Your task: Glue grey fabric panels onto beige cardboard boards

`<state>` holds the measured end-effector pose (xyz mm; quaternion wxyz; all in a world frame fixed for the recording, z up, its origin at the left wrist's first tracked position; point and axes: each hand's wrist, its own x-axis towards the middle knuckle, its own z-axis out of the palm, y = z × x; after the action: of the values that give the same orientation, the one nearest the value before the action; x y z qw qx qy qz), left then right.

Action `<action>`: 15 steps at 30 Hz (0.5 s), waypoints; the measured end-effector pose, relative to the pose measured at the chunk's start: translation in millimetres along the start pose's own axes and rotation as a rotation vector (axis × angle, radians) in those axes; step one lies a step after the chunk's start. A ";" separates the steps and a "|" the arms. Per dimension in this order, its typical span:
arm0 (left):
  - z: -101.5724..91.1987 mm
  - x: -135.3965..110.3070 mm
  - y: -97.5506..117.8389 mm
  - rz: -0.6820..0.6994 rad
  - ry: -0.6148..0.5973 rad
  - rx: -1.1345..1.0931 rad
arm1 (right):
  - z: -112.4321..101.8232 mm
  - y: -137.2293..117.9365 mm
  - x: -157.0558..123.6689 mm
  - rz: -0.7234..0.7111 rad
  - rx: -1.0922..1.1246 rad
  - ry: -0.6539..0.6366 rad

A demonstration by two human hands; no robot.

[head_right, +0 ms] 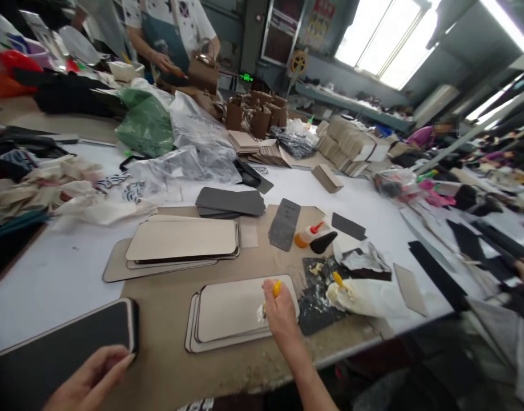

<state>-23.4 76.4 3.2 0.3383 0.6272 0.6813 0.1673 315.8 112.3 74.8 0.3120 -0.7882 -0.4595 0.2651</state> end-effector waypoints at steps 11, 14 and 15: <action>105.4 34.3 31.0 0.530 -0.001 0.222 | -163.9 102.0 9.3 0.227 -0.197 0.344; 111.8 33.8 19.2 0.605 0.000 0.280 | -180.7 114.7 17.6 0.238 -0.245 0.382; 112.4 33.6 17.3 0.623 0.007 0.289 | -181.4 119.1 20.5 0.239 -0.265 0.372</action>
<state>65.4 89.6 -74.3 0.1762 0.8459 0.4750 0.1667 519.1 39.9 105.0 0.2517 -0.9061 -0.3285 0.0881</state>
